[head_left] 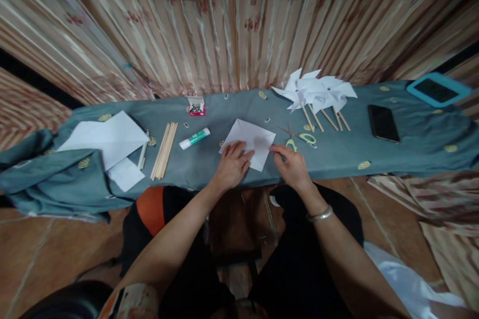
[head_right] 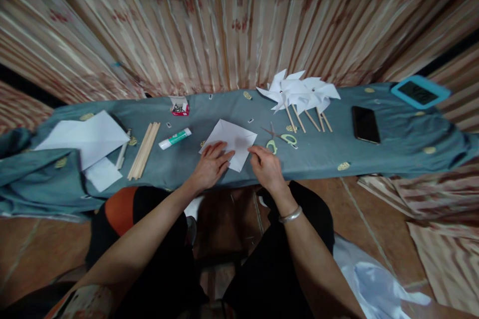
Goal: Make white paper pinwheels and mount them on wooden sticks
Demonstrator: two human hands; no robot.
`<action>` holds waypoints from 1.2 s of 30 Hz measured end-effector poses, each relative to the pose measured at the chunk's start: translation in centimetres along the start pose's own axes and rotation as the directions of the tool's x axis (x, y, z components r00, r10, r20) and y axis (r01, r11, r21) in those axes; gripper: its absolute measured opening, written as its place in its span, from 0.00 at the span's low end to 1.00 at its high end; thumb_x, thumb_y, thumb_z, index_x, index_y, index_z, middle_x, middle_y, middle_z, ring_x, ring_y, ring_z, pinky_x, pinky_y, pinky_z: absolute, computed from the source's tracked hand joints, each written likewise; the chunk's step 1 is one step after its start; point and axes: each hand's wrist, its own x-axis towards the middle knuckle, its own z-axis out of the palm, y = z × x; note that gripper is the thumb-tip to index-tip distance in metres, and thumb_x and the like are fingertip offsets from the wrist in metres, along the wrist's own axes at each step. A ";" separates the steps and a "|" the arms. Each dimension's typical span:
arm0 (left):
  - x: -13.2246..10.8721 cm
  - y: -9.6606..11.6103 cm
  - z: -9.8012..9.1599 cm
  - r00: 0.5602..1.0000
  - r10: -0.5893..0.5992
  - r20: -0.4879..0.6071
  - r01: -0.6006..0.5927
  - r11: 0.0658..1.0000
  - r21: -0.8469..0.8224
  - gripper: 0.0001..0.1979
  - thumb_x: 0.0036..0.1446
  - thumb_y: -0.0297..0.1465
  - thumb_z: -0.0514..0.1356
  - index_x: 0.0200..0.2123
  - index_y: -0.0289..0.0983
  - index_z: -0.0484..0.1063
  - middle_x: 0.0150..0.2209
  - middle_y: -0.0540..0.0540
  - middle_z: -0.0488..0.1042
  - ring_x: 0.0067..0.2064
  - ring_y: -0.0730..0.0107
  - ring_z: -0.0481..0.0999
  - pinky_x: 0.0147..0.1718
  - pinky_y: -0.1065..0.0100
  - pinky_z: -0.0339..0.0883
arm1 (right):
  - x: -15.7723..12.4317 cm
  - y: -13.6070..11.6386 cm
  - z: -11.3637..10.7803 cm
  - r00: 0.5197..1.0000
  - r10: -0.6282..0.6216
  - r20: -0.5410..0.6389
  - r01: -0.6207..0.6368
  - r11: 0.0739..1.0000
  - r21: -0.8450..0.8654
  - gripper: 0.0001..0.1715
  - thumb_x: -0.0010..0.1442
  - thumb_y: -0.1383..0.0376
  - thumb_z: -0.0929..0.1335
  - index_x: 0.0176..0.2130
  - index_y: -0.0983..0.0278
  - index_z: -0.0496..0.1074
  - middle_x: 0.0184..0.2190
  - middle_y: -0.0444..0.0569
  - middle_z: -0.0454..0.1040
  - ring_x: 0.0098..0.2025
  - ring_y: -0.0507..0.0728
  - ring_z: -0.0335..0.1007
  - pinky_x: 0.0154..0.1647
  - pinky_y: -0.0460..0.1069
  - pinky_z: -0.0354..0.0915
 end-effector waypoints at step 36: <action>-3.7 -8.6 -5.4 0.882 -0.275 -0.384 0.301 0.953 0.008 0.27 0.56 0.29 0.61 0.59 0.33 0.63 0.58 0.36 0.68 0.59 0.52 0.66 0.60 0.52 0.60 | 5.2 -0.1 4.7 0.975 0.038 -0.218 -0.061 0.993 -0.099 0.21 0.59 0.63 0.64 0.49 0.70 0.72 0.55 0.65 0.70 0.58 0.67 0.65 0.60 0.63 0.60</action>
